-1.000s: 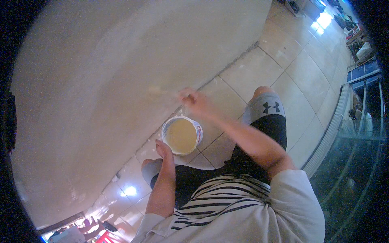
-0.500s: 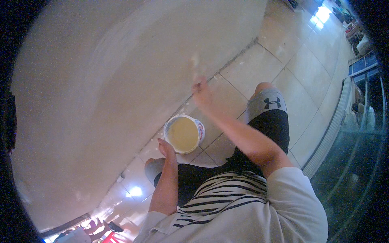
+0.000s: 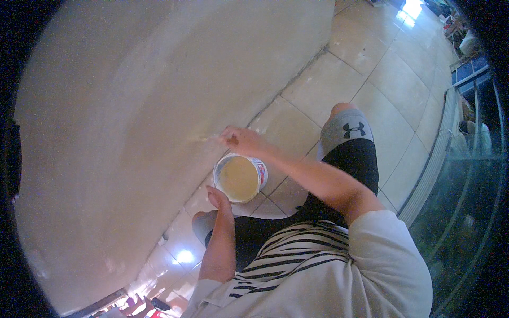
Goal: The person paints a wall using a brush and a bucket of paint while sitting on the floor.
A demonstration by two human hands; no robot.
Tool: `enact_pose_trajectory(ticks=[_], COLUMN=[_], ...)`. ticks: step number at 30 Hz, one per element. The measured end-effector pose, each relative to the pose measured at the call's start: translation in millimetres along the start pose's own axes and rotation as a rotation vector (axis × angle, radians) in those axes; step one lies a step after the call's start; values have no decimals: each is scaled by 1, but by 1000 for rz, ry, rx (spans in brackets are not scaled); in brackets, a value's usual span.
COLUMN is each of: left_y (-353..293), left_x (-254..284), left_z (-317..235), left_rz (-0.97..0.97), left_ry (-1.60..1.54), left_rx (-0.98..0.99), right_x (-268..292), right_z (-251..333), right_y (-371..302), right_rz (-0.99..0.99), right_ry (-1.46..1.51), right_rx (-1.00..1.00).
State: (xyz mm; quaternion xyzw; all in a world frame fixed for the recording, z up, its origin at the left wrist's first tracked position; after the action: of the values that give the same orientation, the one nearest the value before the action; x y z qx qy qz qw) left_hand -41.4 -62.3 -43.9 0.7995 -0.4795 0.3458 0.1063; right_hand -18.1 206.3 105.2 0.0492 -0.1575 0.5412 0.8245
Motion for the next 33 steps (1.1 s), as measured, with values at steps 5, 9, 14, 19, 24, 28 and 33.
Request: enact_pose_trajectory(ticks=[5,9,14,19,24,28,33], left_y=[-16,-14,-5,3,-9,0,-7], left_x=[-1,3,-5,-3,-1,0,3], left_z=[-17,-18,-8,1,-9,-5,-7], left_rz=[21,9,37,20,35,11,1], left_ry=[62,-6,-3,-32,-20,49,62], left_rx=[5,-30,12,19,4,-4,-28], right_x=[139,231,228,103,61,86,189], right_z=[-62,-67,-41,21,60,48,24], right_y=[50,51,60,42,-33,-31,36], right_rz=[-306,-616,-964,-813,-338,-125,-142], right_ry=[-22,-66,-16,67,151,154,73], right_rx=[94,-90,-85,1,94,115,13])
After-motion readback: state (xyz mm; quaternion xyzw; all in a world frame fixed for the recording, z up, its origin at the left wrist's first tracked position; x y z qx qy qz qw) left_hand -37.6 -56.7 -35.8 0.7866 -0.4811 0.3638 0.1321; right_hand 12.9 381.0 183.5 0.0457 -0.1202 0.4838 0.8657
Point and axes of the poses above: each hand's wrist, its own y-axis towards the middle knuckle, its own x-axis out of the back of the hand, z = x × y, the point moved 2 cm from there along y, towards the middle knuckle, and after that the axes turned 12 degrees about -z, right-handed, at the moved point
